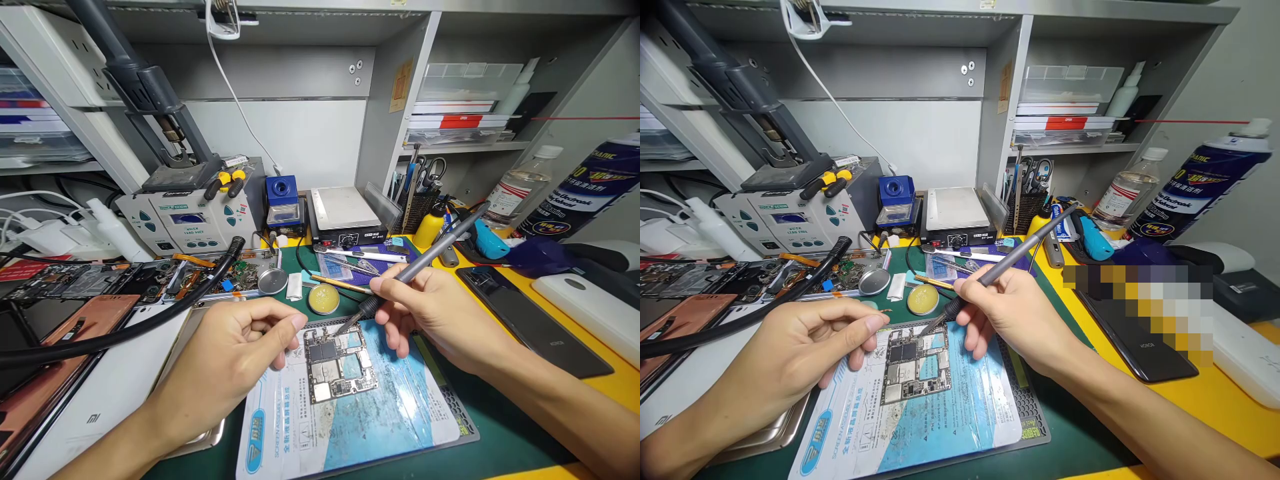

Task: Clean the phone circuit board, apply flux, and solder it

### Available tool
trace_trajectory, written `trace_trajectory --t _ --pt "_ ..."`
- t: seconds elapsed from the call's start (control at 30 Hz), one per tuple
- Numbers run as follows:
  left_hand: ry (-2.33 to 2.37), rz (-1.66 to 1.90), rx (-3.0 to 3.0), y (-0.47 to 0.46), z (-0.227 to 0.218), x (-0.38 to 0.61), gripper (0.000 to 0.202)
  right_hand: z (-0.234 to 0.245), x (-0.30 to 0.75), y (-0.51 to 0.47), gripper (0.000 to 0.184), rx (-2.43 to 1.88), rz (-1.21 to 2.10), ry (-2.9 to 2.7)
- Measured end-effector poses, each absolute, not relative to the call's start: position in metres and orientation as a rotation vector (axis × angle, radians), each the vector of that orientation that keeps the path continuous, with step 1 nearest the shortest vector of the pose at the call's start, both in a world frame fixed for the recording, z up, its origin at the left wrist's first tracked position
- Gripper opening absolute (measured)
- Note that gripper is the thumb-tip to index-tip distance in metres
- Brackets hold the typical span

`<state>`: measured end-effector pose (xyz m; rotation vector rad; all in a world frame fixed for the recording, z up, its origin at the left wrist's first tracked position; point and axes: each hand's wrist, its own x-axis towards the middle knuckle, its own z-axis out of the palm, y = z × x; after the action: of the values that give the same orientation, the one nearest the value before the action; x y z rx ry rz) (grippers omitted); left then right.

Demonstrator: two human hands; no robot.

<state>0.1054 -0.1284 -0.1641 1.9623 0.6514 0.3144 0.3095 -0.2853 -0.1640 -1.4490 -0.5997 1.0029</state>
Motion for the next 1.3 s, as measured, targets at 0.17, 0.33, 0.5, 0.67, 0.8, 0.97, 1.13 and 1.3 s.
trace_trajectory --t 0.17,0.33,0.5,0.67,0.8,0.97,1.13,1.3 --pt "0.651 0.309 1.954 -0.1287 -0.163 0.1041 0.03 -0.1642 0.3099 -0.2844 0.031 -1.442 0.998 -0.597" --pt "0.659 0.306 1.954 -0.1298 -0.162 0.1039 0.031 -0.1642 0.3098 -0.2845 0.031 -1.438 1.0 -0.592" --pt "0.657 0.311 1.964 -0.1289 -0.1628 0.1052 0.031 -0.1639 0.3091 -0.2848 0.032 -1.439 0.997 -0.59" --pt "0.649 0.308 1.963 -0.1293 -0.1637 0.1043 0.031 -0.1643 0.3096 -0.2839 0.032 -1.437 0.999 -0.6" --pt "0.654 0.309 1.959 -0.1296 -0.163 0.1042 0.03 -0.165 0.31 -0.284 0.031 -1.435 1.0 -0.61" --pt "0.656 0.29 1.953 -0.1284 -0.1631 0.1072 0.029 -0.165 0.3095 -0.2848 0.03 -1.445 0.996 -0.606" --pt "0.649 0.31 1.953 -0.1283 -0.1638 0.1071 0.029 -0.1653 0.3094 -0.2858 0.031 -1.448 0.998 -0.613" --pt "0.642 0.315 1.96 -0.1295 -0.1637 0.1032 0.03 -0.1662 0.3099 -0.2862 0.03 -1.453 0.994 -0.611"
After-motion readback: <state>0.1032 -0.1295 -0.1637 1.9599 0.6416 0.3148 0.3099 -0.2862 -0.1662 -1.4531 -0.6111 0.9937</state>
